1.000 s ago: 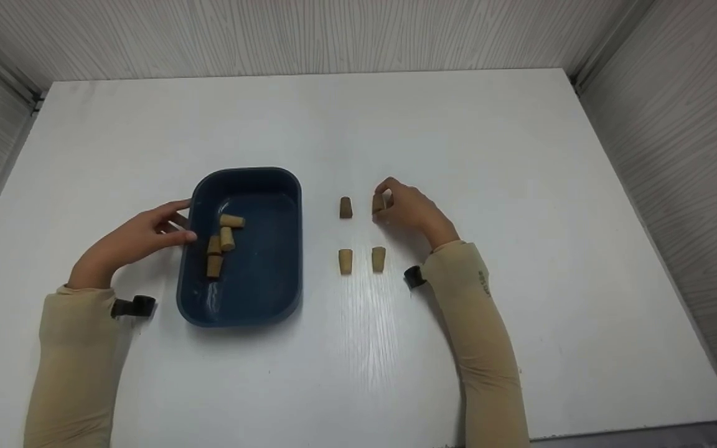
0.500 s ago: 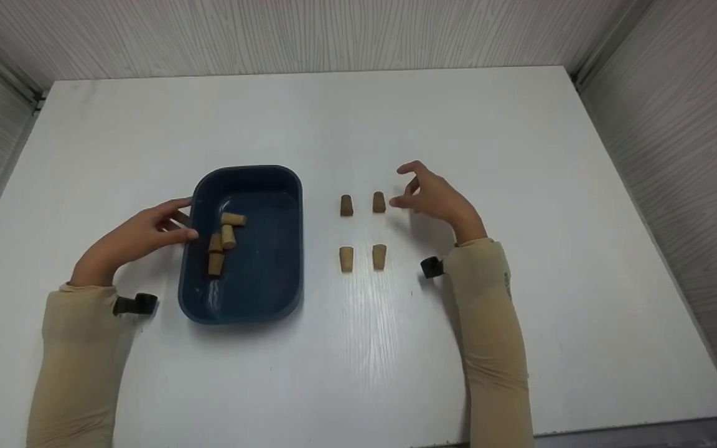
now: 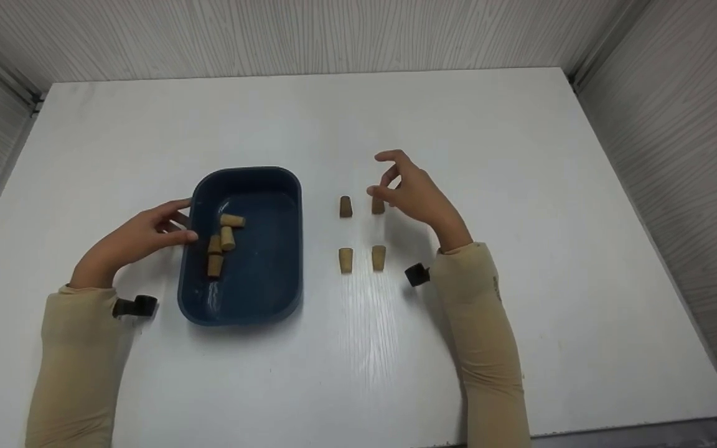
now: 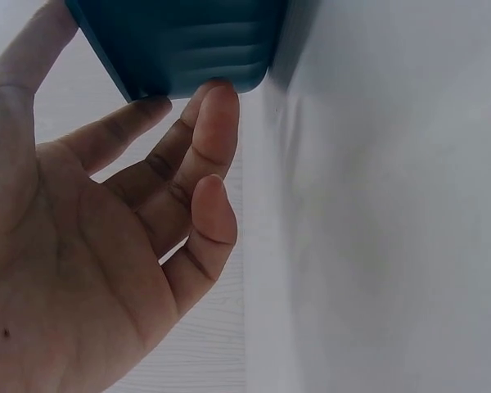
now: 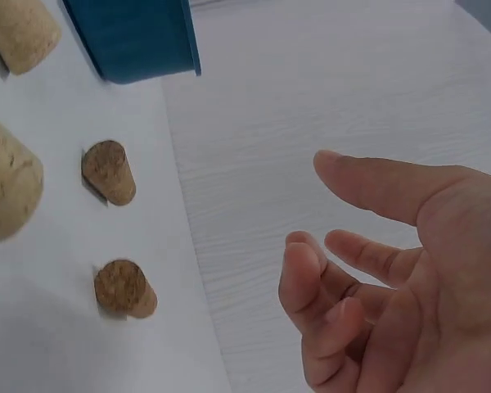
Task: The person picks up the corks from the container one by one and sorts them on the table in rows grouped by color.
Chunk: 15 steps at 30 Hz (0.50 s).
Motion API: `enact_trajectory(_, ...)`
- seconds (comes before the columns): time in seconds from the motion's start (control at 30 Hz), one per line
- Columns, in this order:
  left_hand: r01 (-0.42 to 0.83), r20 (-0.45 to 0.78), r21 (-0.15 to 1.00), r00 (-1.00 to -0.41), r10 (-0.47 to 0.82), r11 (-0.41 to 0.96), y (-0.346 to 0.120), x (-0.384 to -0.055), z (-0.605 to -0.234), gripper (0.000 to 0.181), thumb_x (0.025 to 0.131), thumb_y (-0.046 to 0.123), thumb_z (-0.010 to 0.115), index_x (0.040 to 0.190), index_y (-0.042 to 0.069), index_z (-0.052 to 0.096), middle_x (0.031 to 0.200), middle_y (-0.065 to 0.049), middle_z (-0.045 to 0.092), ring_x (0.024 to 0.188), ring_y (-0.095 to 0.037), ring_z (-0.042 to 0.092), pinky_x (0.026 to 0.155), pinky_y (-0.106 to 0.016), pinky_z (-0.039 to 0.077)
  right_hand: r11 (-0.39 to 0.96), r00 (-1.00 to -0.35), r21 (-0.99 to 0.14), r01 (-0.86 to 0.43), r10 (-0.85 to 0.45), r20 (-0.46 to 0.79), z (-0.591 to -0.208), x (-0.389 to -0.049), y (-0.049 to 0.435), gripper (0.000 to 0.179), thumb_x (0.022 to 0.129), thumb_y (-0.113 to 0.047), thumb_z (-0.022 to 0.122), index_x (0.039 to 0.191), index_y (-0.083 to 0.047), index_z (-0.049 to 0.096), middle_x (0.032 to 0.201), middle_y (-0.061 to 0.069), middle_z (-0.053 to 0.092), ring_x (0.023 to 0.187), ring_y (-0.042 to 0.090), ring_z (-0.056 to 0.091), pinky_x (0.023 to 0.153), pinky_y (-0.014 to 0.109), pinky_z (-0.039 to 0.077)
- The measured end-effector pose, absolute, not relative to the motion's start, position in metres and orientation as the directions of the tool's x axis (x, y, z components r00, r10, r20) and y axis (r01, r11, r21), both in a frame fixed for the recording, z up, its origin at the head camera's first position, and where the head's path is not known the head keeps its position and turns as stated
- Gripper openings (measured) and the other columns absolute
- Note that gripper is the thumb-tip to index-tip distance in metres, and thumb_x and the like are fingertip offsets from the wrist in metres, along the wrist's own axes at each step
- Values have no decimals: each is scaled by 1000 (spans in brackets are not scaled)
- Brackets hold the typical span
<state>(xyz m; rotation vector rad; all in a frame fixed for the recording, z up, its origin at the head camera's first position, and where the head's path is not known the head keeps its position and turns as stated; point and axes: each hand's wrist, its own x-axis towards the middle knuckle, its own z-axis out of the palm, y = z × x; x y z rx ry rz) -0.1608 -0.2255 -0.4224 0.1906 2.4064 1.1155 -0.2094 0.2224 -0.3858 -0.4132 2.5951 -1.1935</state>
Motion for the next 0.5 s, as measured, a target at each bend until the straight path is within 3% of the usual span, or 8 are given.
enact_trajectory(0.23,-78,-373,749,-871,321,658,-224,-161,-421,85,87,54,65,154,19,26,130,-13,56,101,-26,63,92,-44,43,610,-897,-750,-255,-439,-52,-376,-195,191,58,94,-24,63,144,-11,36,106,8,56,88,20,58,75,25,46)
enact_trajectory(0.5,-77,-370,744,-874,313,664,-226,-162,-422,81,88,50,66,153,20,27,130,-12,56,100,-26,63,91,-43,44,580,-867,-759,-297,-497,-40,-373,-185,166,54,93,-21,65,140,-13,40,104,6,57,84,20,58,72,24,45)
